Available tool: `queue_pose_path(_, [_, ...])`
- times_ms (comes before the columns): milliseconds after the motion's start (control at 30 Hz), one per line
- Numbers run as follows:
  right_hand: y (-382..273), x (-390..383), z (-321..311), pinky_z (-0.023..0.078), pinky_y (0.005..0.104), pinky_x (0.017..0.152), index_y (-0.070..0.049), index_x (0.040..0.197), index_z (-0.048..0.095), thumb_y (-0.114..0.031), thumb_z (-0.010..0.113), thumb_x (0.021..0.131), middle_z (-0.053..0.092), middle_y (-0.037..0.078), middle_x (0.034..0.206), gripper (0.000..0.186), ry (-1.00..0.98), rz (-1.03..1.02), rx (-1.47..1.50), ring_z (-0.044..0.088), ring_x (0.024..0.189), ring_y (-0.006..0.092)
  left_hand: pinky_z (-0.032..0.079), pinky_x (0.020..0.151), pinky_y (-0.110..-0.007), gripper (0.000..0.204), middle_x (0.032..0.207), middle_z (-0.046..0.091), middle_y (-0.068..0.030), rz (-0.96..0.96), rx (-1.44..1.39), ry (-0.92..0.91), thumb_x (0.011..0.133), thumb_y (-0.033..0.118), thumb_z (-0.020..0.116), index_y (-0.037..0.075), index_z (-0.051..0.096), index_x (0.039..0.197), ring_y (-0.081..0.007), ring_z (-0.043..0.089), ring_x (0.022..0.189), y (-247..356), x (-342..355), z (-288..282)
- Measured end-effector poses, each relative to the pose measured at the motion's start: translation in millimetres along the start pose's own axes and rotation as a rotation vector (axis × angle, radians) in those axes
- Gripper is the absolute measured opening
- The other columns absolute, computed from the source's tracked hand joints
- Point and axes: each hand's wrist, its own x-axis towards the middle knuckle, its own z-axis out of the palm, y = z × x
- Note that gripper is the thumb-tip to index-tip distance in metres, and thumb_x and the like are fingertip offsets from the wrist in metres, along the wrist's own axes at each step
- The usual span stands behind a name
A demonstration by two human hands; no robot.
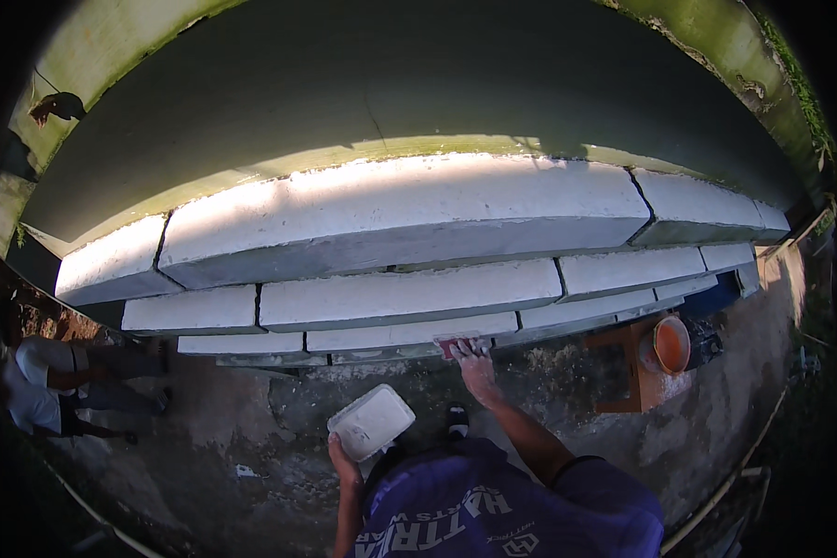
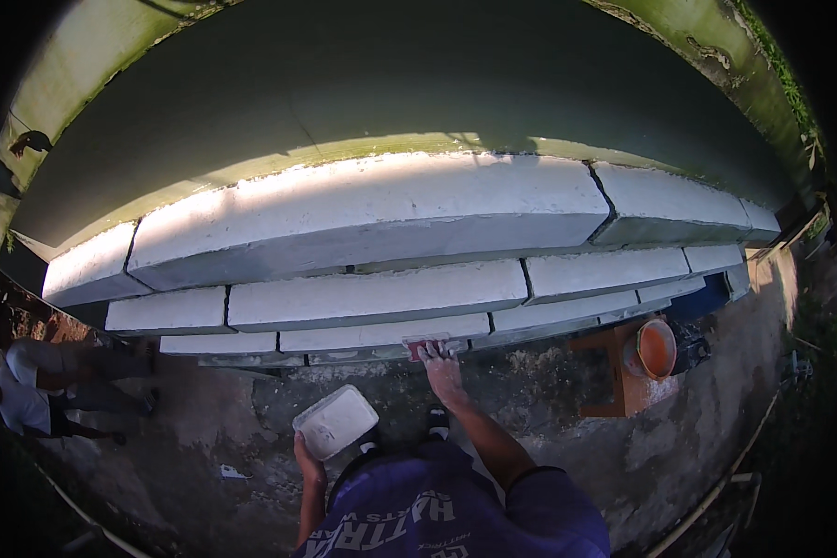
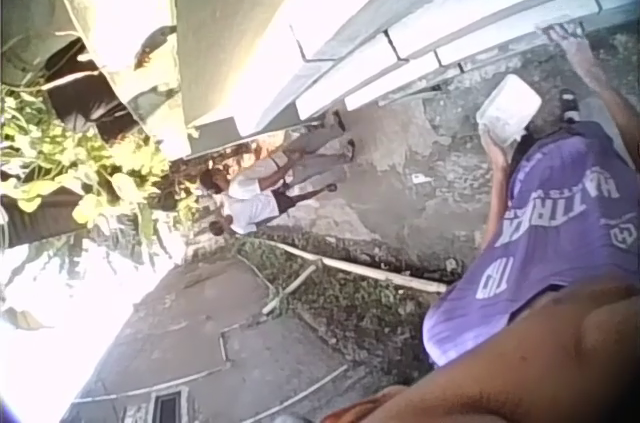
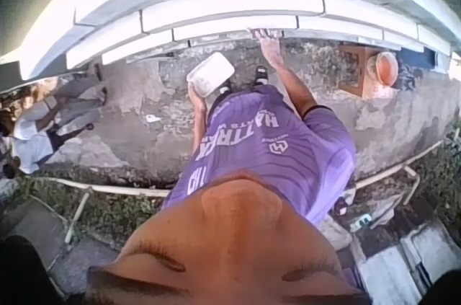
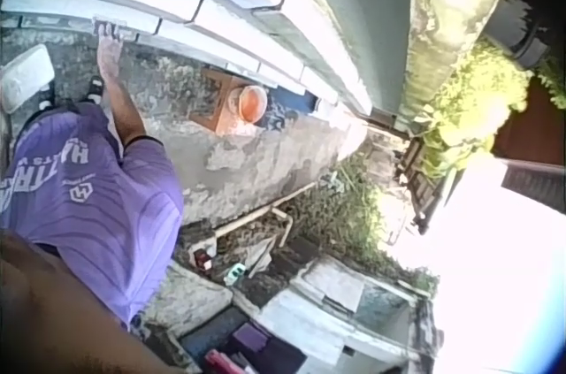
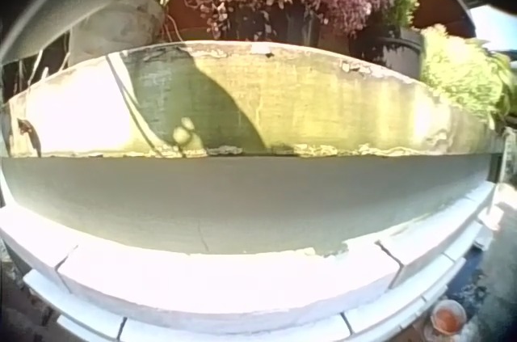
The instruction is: Plastering or applying white filler/cement between rows of a concrete or brick wall structure using a hand trowel.
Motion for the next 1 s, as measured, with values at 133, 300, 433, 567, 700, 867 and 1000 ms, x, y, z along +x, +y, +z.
queue_pose_path(133, [22.4, 12.6, 0.6, 0.036, 0.0444, 0.1, -0.016, 0.126, 0.055, -0.006, 0.052, 0.081, 0.054, 0.006, 0.13, 0.047, 0.139, -0.039, 0.056, 0.047, 0.122, 0.0258, 0.036, 0.1, -0.036, 0.055, 0.123, 0.055, -0.0107, -0.005, -0.001, 0.016, 0.096, 0.045, 0.035, 0.001, 0.048, 0.127, -0.0224, 0.052, 0.113, 0.9, -0.2, 0.3])
queue_pose_path(300, [52.1, 38.4, 4.4, 0.043, 0.0464, 0.094, -0.016, 0.13, 0.051, -0.013, 0.047, 0.087, 0.049, 0.011, 0.135, 0.043, 0.039, 0.116, 0.013, 0.046, 0.125, 0.0309, 0.035, 0.101, -0.036, 0.056, 0.125, 0.054, -0.0105, -0.062, -0.001, -0.023, 0.096, 0.045, 0.036, 0.001, 0.047, 0.129, -0.0233, 0.051, 0.115, 11.9, -3.7, 5.4])
queue_pose_path(433, [56.7, 1.4, 3.4, 0.042, 0.0438, 0.099, -0.016, 0.129, 0.052, -0.012, 0.047, 0.087, 0.05, 0.012, 0.134, 0.042, -0.026, 0.047, -0.088, 0.046, 0.124, 0.0338, 0.035, 0.101, -0.036, 0.056, 0.126, 0.053, -0.0105, 0.002, 0.072, 0.004, 0.096, 0.045, 0.036, 0.001, 0.046, 0.129, -0.0231, 0.051, 0.115, 14.4, -7.3, 7.8])
queue_pose_path(567, [86.1, -13.8, -7.1, 0.038, 0.043, 0.101, -0.016, 0.126, 0.055, -0.011, 0.048, 0.086, 0.052, 0.007, 0.132, 0.041, 0.057, 0.044, 0.086, 0.047, 0.124, 0.0295, 0.034, 0.101, -0.036, 0.055, 0.126, 0.052, -0.0104, -0.013, -0.001, 0.002, 0.097, 0.044, 0.037, 0.001, 0.046, 0.13, -0.0226, 0.05, 0.116, 8.2, -7.9, 7.1])
queue_pose_path(700, [114.3, 13.9, -4.3, 0.037, 0.043, 0.102, -0.017, 0.127, 0.055, -0.01, 0.048, 0.085, 0.052, 0.006, 0.132, 0.043, 0.173, 0.101, -0.005, 0.045, 0.126, 0.0274, 0.035, 0.101, -0.035, 0.054, 0.126, 0.052, -0.01, -0.023, 0.015, -0.007, 0.097, 0.044, 0.037, 0.001, 0.045, 0.13, -0.0222, 0.049, 0.117, 5.7, -3.8, 8.6])
queue_pose_path(867, [107.7, 16.8, 6.5, 0.036, 0.0434, 0.102, -0.016, 0.129, 0.053, -0.011, 0.048, 0.085, 0.049, 0.007, 0.136, 0.044, -0.027, 0.221, 0.052, 0.041, 0.129, 0.0318, 0.034, 0.101, -0.035, 0.053, 0.128, 0.05, -0.009, -0.014, 0.077, -0.083, 0.097, 0.042, 0.037, 0.002, 0.044, 0.131, -0.0212, 0.048, 0.118, 9.0, -5.7, 18.4])
queue_pose_path(1000, [94.0, -24.6, 14.5, 0.037, 0.0433, 0.102, -0.015, 0.129, 0.053, -0.009, 0.049, 0.084, 0.048, 0.008, 0.137, 0.046, 0.004, 0.135, -0.069, 0.042, 0.128, 0.0315, 0.034, 0.101, -0.035, 0.052, 0.128, 0.05, -0.0086, 0.001, 0.062, -0.022, 0.098, 0.041, 0.037, 0.003, 0.044, 0.131, -0.0212, 0.048, 0.118, -6.6, 0.1, 9.6])
